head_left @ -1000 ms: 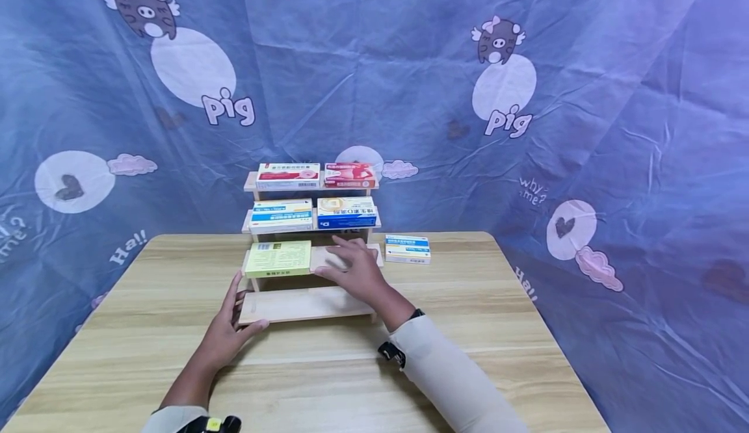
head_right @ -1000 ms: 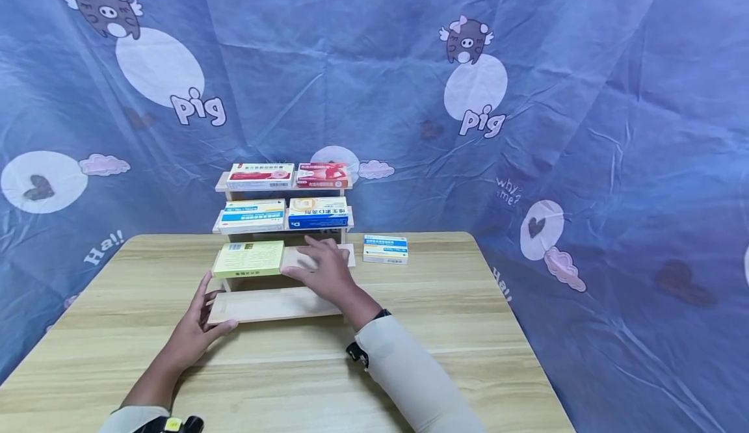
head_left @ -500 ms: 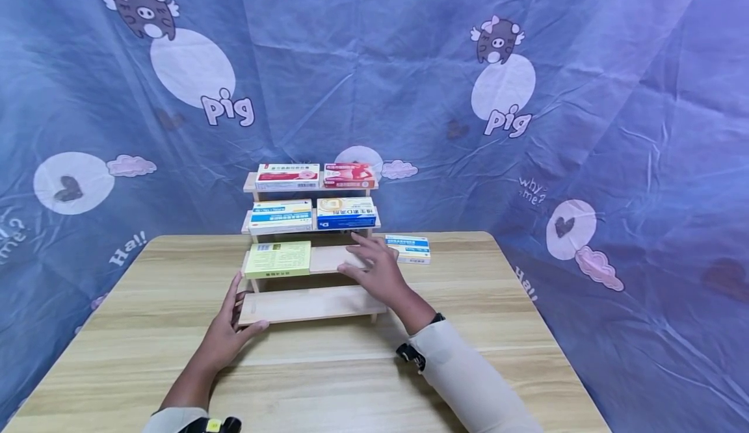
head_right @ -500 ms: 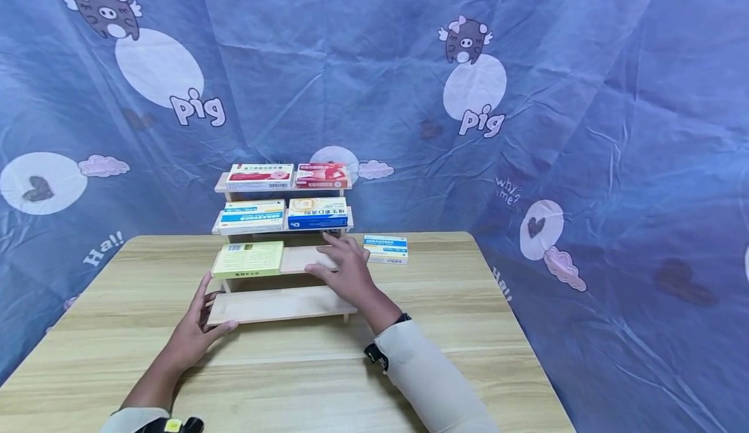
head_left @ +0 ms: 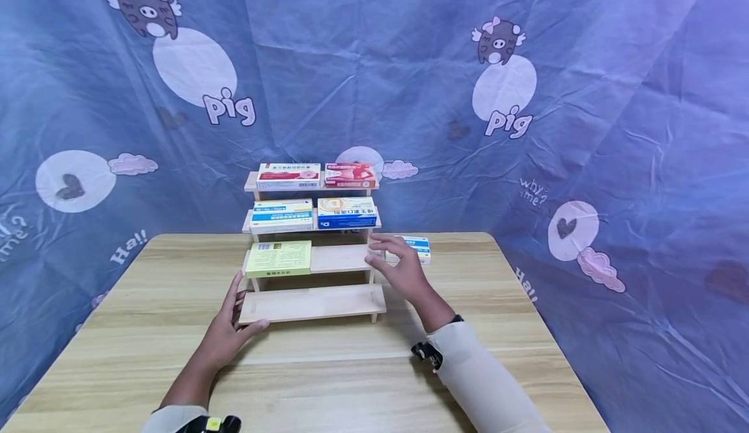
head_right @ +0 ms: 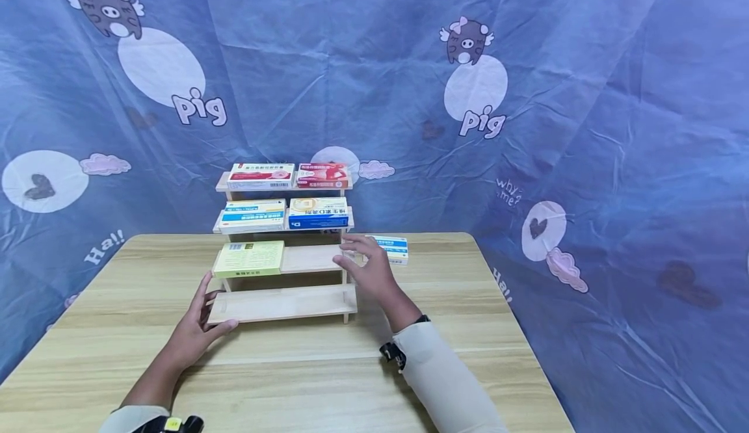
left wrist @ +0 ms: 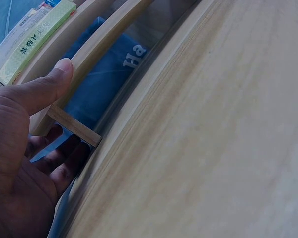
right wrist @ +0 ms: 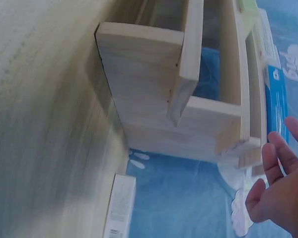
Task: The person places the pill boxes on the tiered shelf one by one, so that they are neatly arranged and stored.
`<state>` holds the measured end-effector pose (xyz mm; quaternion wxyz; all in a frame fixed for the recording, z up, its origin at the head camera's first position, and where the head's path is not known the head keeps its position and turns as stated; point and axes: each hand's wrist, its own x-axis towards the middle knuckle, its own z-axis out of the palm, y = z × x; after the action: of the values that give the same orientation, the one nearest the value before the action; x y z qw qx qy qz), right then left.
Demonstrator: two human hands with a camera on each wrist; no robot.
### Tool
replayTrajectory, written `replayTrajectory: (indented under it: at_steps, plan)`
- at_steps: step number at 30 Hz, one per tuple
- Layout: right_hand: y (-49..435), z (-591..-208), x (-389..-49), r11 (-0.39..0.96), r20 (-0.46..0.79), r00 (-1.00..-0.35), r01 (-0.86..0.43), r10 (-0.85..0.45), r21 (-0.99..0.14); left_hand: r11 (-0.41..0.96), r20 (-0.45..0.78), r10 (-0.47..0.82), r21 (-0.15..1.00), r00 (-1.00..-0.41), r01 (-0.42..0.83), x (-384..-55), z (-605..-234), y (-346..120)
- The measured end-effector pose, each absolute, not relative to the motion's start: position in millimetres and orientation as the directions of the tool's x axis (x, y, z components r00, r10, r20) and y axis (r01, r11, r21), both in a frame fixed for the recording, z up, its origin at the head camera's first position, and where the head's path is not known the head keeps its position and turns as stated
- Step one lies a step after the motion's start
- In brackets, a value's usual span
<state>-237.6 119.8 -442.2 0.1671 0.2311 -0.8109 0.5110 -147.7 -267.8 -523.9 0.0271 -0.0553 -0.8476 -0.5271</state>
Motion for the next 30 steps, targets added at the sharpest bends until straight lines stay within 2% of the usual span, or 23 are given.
replayTrajectory:
  at_steps: [7, 18, 30]
  plan:
    - [134.5, -442.8, -246.0, 0.323, 0.481, -0.867, -0.495, -0.125, -0.807, 0.443, 0.101, 0.074, 0.888, -0.992, 0.123, -149.1, -526.9, -269.8]
    - [149.2, -448.4, -265.1, 0.297, 0.472, -0.877, -0.475, -0.086, -0.828, 0.427, 0.092, 0.069, 0.897, -0.993, 0.113, -150.6, -527.4, -269.9]
    - [168.5, -456.9, -285.0, 0.202, 0.337, -0.941, -0.337, -0.036, -0.919, 0.42, 0.097, 0.068, 0.9, -0.993, 0.116, -150.3, -528.1, -271.1]
